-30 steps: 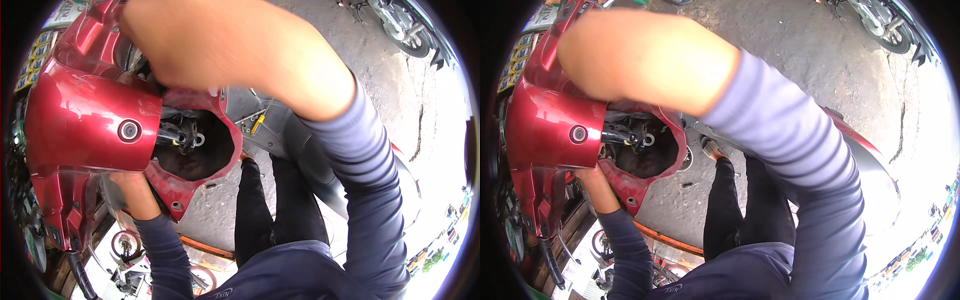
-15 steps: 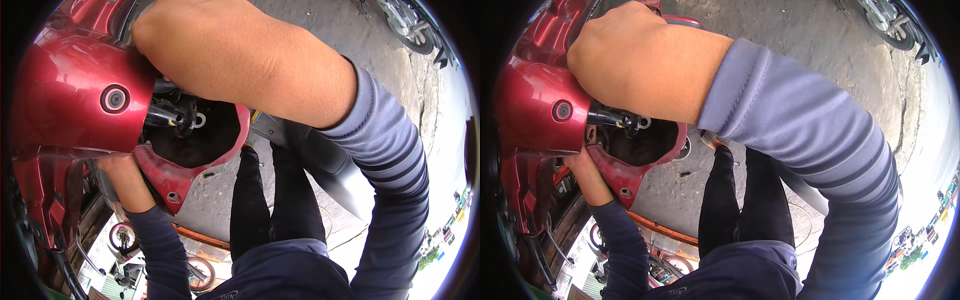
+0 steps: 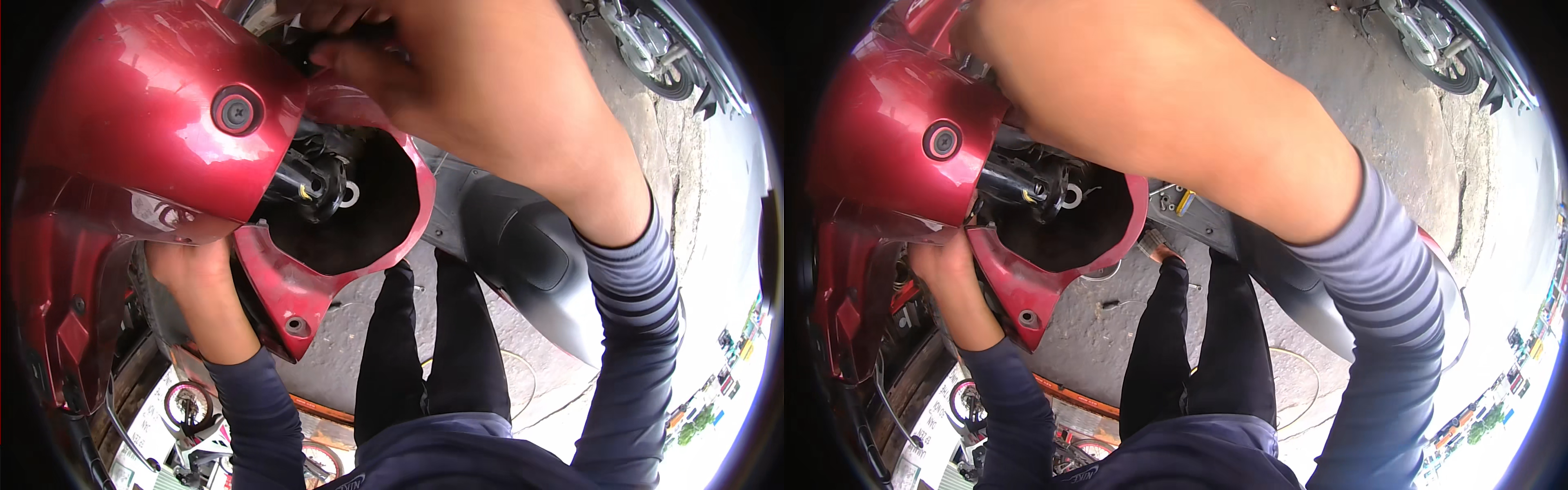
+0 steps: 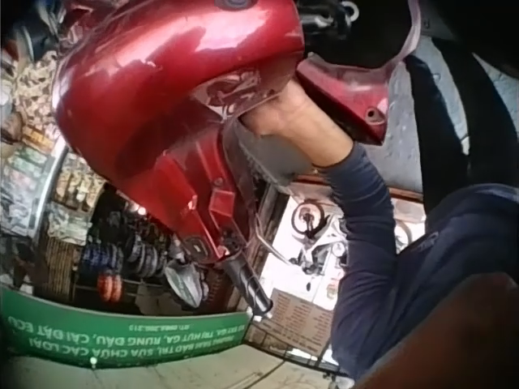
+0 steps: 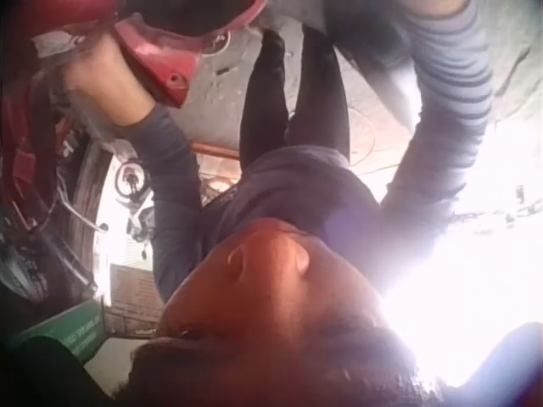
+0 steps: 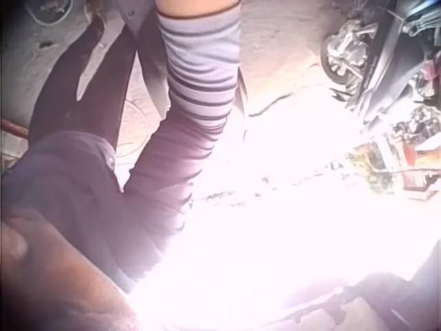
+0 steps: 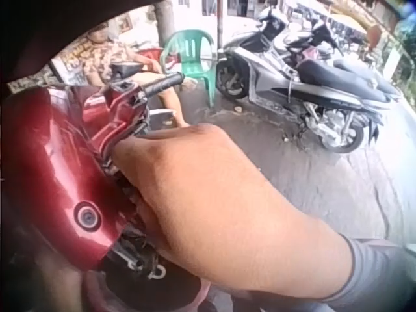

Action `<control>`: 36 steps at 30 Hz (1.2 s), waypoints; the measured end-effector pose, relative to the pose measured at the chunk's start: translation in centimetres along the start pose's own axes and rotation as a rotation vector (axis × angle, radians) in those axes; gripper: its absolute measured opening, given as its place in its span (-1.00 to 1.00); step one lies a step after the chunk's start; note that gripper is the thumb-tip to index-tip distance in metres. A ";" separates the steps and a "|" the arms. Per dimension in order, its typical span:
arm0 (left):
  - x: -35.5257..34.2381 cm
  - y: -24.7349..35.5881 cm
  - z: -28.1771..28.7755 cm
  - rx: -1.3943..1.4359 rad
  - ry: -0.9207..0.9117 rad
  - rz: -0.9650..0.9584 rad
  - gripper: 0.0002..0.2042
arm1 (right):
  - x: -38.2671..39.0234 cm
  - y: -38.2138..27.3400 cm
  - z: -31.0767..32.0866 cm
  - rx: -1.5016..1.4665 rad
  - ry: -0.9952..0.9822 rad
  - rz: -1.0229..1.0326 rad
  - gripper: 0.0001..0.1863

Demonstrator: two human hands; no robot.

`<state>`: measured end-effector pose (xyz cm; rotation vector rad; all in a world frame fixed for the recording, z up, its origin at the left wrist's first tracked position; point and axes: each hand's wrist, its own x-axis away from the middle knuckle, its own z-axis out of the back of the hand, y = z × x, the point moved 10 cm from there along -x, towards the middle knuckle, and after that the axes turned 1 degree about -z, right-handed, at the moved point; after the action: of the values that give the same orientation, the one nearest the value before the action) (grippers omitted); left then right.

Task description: Disassembling the front fairing panel of a motorcycle using a screwdriver.

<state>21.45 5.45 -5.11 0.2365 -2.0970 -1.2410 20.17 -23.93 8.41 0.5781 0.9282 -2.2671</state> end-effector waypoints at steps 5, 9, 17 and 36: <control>1.4 1.0 0.7 0.368 -0.736 0.287 -0.52 | 18.8 0.4 0.5 -0.507 0.991 -0.541 -0.86; 6.5 1.1 0.9 0.176 -0.242 0.160 -0.52 | 41.0 5.8 -23.0 -0.127 0.161 -1.334 -0.73; 7.8 3.9 -0.2 -0.043 -0.798 -0.150 -0.57 | 51.3 9.5 -39.1 -0.097 -0.413 -1.540 -0.41; 13.0 -0.1 -4.0 -0.901 -1.041 -0.541 -0.63 | 38.5 -4.5 -1.4 -0.242 0.764 -1.224 -0.49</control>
<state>14.18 -3.55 2.08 -0.3649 -1.9640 -2.9560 -10.27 -34.73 -13.13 0.9524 2.4066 -2.8554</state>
